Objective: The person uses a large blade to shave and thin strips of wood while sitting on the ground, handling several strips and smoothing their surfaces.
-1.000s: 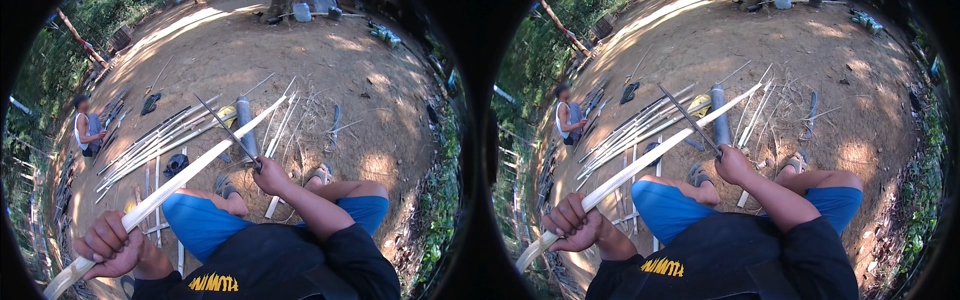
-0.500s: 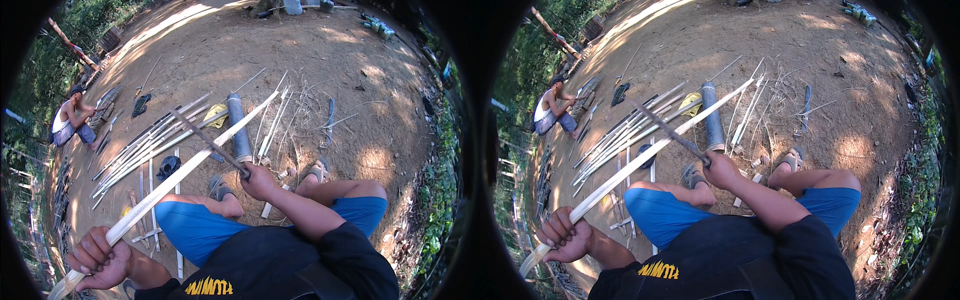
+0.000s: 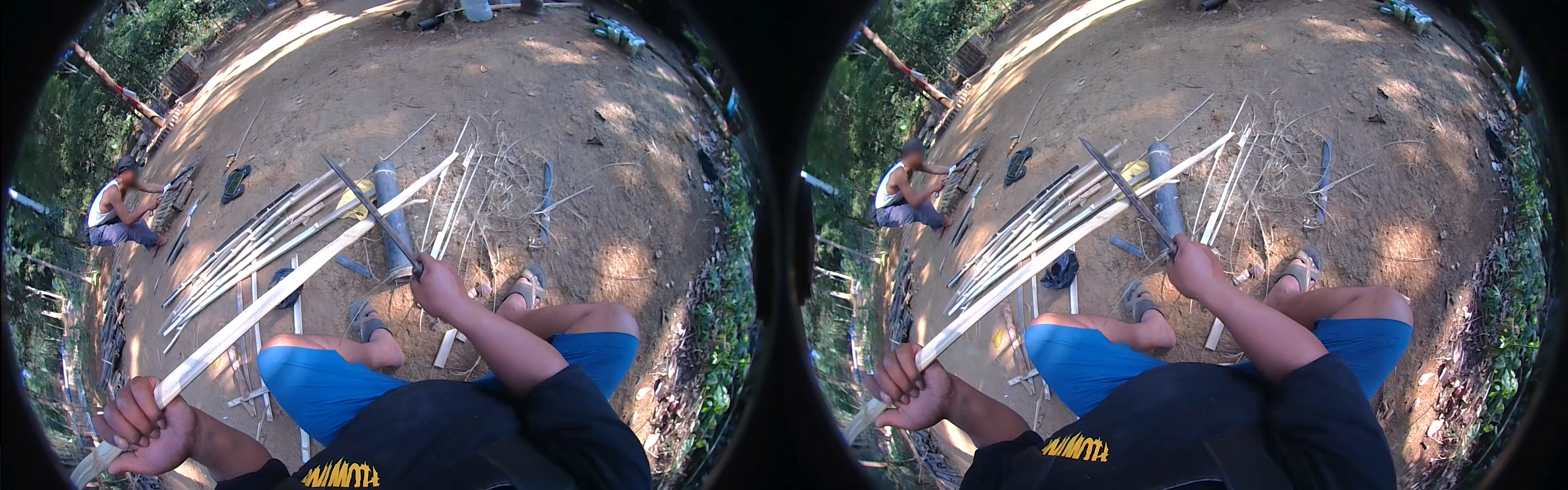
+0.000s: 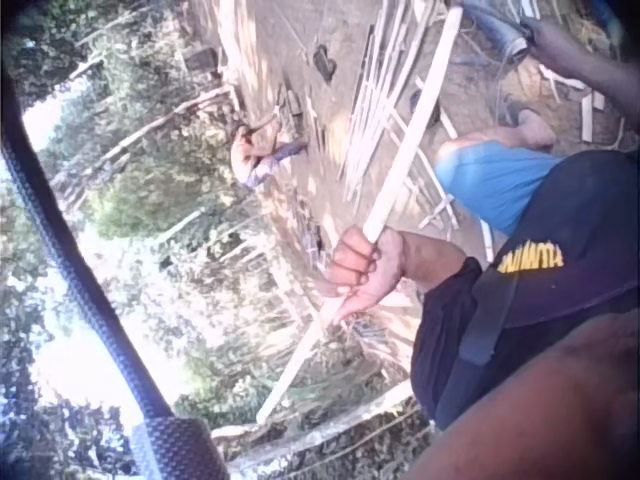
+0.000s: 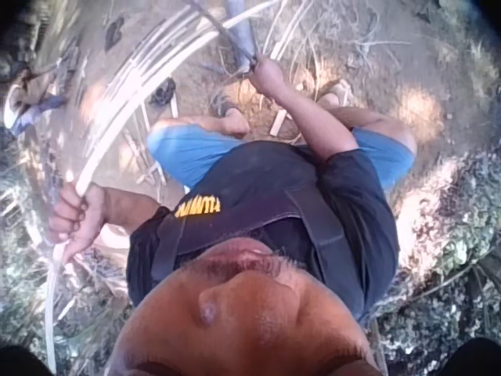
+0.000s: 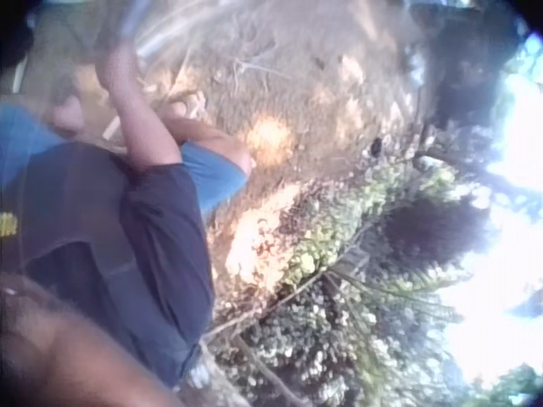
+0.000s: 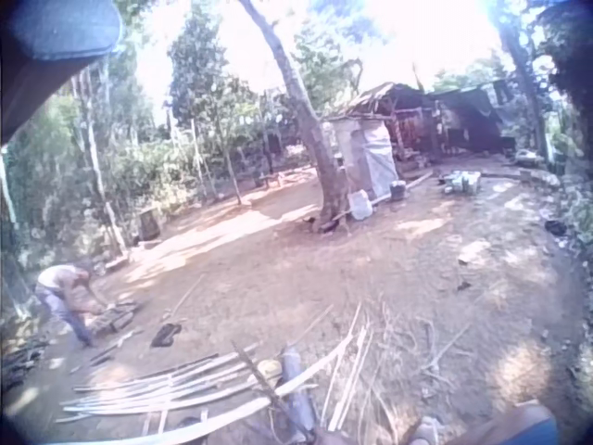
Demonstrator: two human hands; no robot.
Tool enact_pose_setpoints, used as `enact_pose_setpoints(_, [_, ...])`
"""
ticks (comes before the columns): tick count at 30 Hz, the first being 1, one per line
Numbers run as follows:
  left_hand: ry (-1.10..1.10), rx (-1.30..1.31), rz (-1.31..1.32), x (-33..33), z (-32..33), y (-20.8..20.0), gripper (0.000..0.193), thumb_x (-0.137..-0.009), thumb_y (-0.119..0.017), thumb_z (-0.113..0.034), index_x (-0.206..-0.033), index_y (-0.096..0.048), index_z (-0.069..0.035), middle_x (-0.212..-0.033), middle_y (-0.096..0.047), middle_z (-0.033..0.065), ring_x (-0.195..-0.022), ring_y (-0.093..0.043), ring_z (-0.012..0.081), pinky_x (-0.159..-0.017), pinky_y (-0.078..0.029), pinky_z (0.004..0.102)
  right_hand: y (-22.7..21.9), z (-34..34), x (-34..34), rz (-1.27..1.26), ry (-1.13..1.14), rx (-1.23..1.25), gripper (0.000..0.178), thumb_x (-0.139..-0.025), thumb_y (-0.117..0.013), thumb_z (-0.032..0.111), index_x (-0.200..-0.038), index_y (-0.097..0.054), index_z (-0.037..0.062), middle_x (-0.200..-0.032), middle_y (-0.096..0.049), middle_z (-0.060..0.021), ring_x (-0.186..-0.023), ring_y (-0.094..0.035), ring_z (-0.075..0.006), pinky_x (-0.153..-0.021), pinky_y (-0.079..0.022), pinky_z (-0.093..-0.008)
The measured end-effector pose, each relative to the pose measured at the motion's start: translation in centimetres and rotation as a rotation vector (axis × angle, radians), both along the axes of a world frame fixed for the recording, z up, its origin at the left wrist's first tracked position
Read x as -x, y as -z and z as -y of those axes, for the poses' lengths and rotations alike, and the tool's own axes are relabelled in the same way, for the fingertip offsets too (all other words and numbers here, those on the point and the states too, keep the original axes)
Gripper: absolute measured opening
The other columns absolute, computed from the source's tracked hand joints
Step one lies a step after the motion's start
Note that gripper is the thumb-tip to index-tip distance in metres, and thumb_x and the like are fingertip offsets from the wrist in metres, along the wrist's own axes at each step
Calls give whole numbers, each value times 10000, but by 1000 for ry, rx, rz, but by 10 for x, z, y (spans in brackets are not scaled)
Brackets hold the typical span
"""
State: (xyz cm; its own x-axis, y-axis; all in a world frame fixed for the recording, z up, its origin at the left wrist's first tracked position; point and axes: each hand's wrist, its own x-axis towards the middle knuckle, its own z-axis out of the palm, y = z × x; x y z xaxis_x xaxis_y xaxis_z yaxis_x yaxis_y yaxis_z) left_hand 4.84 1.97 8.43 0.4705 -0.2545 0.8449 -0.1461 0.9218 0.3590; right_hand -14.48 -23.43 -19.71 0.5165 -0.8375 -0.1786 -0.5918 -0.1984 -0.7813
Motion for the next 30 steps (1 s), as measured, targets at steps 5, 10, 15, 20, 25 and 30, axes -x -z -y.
enact_pose_setpoints(5, [-19, -33, 33, -12, 1, -13, 516, -860, -635, -585, -718, -425, -135, -504, -340, -67, -407, -318, 41, -413, -283, 179, -47, -28, -22, 173, -279, 156, 218, -823, -606, 161, -1015, -557, 69, -858, -672, -217, -851, -651, -435, -774, -515, -530])
enact_pose_setpoints(10, [68, -52, 40, -21, 22, -22, 586, -893, -517, -672, -710, -414, -125, -514, -340, -55, -411, -306, 58, -401, -269, 193, 52, 69, -5, -39, 92, -32, 304, -857, -605, 183, -1124, -597, 38, -970, -677, -254, -904, -660, -422, -814, -515, -512])
enact_pose_setpoints(15, [-9, -85, 85, -46, 9, -42, 709, -907, -278, -774, -706, -407, -106, -533, -353, -36, -414, -305, 72, -416, -273, 207, -33, 34, -33, 115, -212, -49, 211, -860, -614, 198, -1019, -588, 64, -912, -672, -223, -899, -652, -428, -802, -511, -516])
enact_pose_setpoints(20, [32, -144, 68, -71, 40, -58, 708, -920, -261, -760, -711, -407, -99, -543, -350, -27, -426, -299, 88, -422, -266, 220, 6, 86, -35, 155, -171, -105, 229, -856, -590, 162, -1046, -581, 36, -912, -669, -239, -909, -646, -431, -829, -511, -507])
enact_pose_setpoints(25, [-12, -175, 14, -96, 44, -90, 739, -905, -222, -789, -690, -389, -102, -521, -336, -24, -409, -293, 92, -410, -267, 241, 51, 155, -34, 62, -50, -220, 328, -858, -597, 169, -1149, -588, 16, -1006, -677, -235, -965, -652, -423, -871, -512, -491])
enact_pose_setpoints(30, [53, -166, 35, -134, 60, -126, 619, -958, -322, -650, -667, -365, -105, -522, -340, -9, -394, -299, 96, -408, -256, 238, 5, 137, -51, 206, -256, -87, 326, -834, -609, 148, -1140, -596, 35, -1006, -679, -235, -962, -656, -412, -878, -513, -483])
